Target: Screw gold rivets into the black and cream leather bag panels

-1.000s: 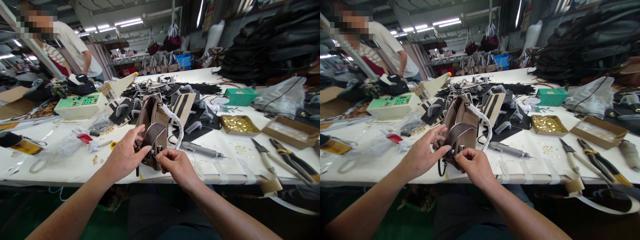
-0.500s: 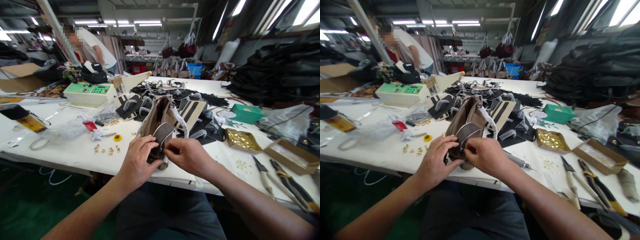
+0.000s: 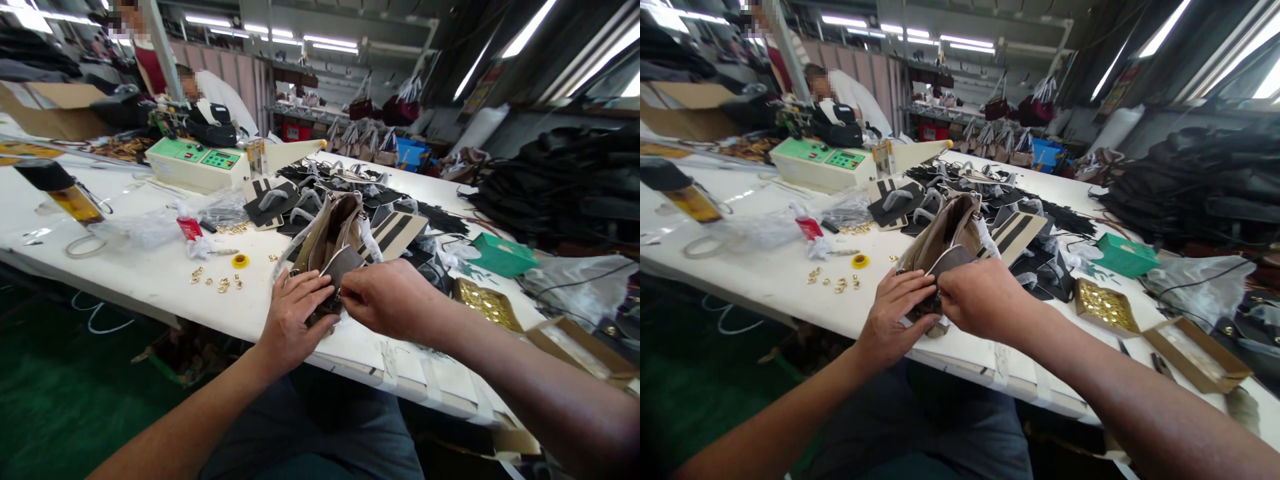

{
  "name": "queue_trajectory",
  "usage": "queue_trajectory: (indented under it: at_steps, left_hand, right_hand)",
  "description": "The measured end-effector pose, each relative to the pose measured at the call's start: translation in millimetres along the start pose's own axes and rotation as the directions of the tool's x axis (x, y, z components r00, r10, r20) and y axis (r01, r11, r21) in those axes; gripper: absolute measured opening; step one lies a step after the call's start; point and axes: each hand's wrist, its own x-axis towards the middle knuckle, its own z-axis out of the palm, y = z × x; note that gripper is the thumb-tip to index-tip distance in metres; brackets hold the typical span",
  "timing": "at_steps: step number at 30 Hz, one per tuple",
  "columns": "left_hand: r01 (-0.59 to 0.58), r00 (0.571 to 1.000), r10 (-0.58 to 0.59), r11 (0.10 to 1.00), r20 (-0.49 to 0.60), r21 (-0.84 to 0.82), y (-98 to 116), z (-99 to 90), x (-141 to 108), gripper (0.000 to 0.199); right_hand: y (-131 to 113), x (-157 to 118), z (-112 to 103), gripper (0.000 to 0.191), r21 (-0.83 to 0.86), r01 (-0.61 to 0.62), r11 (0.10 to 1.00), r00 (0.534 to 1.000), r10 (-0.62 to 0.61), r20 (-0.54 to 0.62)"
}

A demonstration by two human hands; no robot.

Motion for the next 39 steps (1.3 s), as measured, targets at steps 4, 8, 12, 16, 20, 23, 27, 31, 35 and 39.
queue_trajectory:
  at_steps: [4, 8, 12, 16, 20, 23, 27, 31, 35, 39]
  left_hand:
    - [0.025, 1.000, -0.025, 0.999, 0.009, -0.022, 3.6, 1.8, 0.5, 0.037]
    - [0.045, 0.999, -0.046, 0.998, -0.008, -0.043, 3.1, 2.4, 0.7, 0.038]
    - [0.071, 0.996, -0.075, 0.993, -0.039, -0.090, 1.3, -1.4, 1.4, 0.037]
    - [0.092, 0.993, -0.100, 0.989, -0.061, -0.119, 2.6, -5.0, 3.2, 0.023]
    - [0.082, 0.994, -0.088, 0.992, -0.060, -0.096, 7.0, -6.2, 7.7, 0.015]
    - [0.071, 0.996, -0.074, 0.996, -0.052, -0.053, 11.8, -7.5, 14.3, 0.011]
    - [0.016, 1.000, -0.016, 1.000, -0.007, 0.025, 18.3, -10.1, 22.9, 0.010]
    - [-0.081, 0.995, 0.074, 0.992, 0.068, 0.100, 21.4, -11.2, 26.9, 0.013]
    - [-0.095, 0.990, 0.089, 0.994, 0.108, 0.056, 19.9, -15.0, 28.3, 0.012]
    - [0.044, 0.998, -0.042, 0.999, 0.054, -0.021, 11.4, -28.0, 31.7, 0.017]
  right_hand:
    - [-3.5, 10.8, -5.1, 0.022, -0.031, 0.058, 0.998, 0.998, -0.058, 0.006]
    - [1.0, 13.4, -4.6, 0.021, 0.058, 0.067, 0.996, 0.998, -0.067, -0.005]
    - [4.8, -3.7, 15.6, 0.016, 0.289, 0.037, 0.957, 0.990, 0.003, -0.138]
    - [-6.0, -26.1, 57.4, 0.016, 0.559, 0.052, 0.828, 0.905, 0.197, -0.376]
    - [-24.4, -35.7, 92.2, 0.016, 0.677, 0.010, 0.736, 0.757, 0.437, -0.486]
    - [-32.4, -36.9, 101.9, 0.015, 0.712, 0.029, 0.702, 0.695, 0.498, -0.518]
    - [-29.2, -38.7, 99.6, 0.014, 0.708, 0.079, 0.702, 0.696, 0.469, -0.543]
    - [-18.1, -41.6, 87.8, 0.015, 0.679, 0.054, 0.732, 0.773, 0.400, -0.493]
    - [-10.6, -43.4, 76.5, 0.013, 0.658, 0.078, 0.749, 0.823, 0.323, -0.466]
    - [-9.8, -42.2, 79.9, 0.016, 0.623, 0.100, 0.776, 0.787, 0.322, -0.527]
